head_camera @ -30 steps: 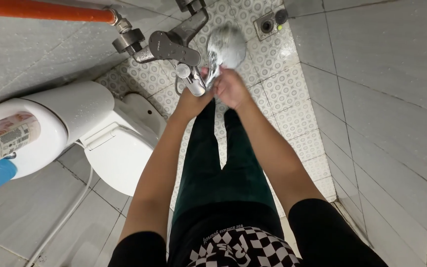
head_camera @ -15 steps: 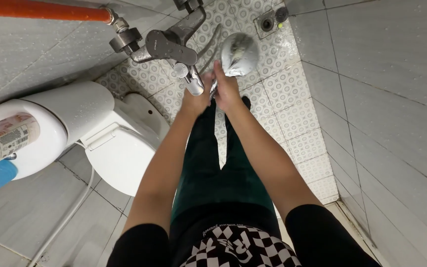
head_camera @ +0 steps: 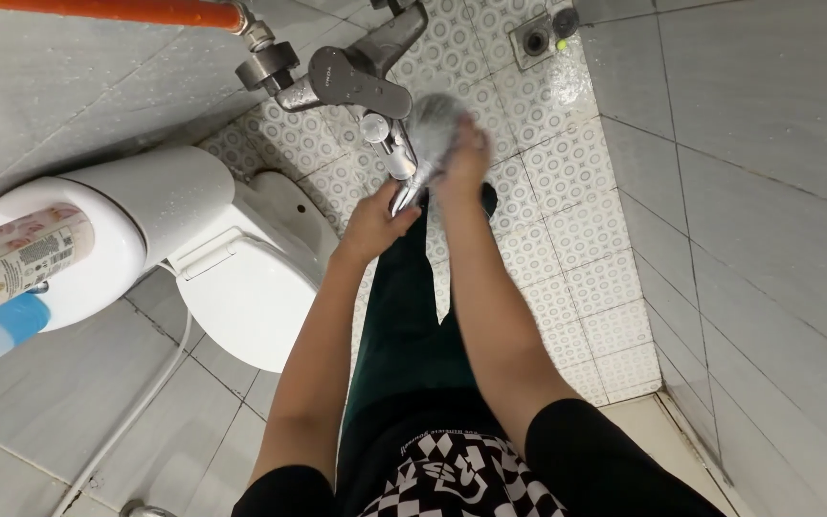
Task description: Organizing and cleaning various items in a bathroom, including a basin, a razor, and a shower head.
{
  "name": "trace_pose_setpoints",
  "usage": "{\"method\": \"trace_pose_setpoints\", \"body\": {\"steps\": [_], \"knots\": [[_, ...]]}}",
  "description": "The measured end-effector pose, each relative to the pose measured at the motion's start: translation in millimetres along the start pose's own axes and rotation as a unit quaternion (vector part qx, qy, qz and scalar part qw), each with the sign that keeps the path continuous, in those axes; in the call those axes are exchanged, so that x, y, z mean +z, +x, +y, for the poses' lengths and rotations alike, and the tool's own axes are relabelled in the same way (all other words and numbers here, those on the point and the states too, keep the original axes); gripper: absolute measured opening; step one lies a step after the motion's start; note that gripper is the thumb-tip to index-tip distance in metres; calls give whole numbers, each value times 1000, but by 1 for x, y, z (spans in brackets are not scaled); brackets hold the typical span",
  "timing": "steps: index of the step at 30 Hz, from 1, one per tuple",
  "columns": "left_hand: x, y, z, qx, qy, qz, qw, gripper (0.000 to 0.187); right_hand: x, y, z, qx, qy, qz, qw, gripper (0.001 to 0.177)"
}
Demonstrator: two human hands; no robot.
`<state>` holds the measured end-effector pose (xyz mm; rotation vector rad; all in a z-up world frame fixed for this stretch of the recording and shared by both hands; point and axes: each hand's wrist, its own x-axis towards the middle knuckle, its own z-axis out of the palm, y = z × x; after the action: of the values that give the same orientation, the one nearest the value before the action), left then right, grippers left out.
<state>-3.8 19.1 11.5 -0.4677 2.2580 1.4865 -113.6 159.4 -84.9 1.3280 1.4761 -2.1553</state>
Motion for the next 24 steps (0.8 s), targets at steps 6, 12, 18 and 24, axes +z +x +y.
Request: {"method": "trace_pose_setpoints", "body": {"steps": [6, 12, 18, 24], "knots": [[4, -14, 2, -140, -132, -109, 975, 44, 12, -49, -5, -474, -546, -178, 667, 47], [18, -25, -24, -32, 9, -96, 995, 46, 2, 14, 21, -369, -623, -258, 639, 33], [9, -21, -26, -54, 28, -25, 998, 40, 20, 5, 1, -510, -615, -286, 529, 34], [15, -36, -40, -37, 20, 35, 999, 40, 26, 28, -4, -400, -577, -291, 650, 25]]}}
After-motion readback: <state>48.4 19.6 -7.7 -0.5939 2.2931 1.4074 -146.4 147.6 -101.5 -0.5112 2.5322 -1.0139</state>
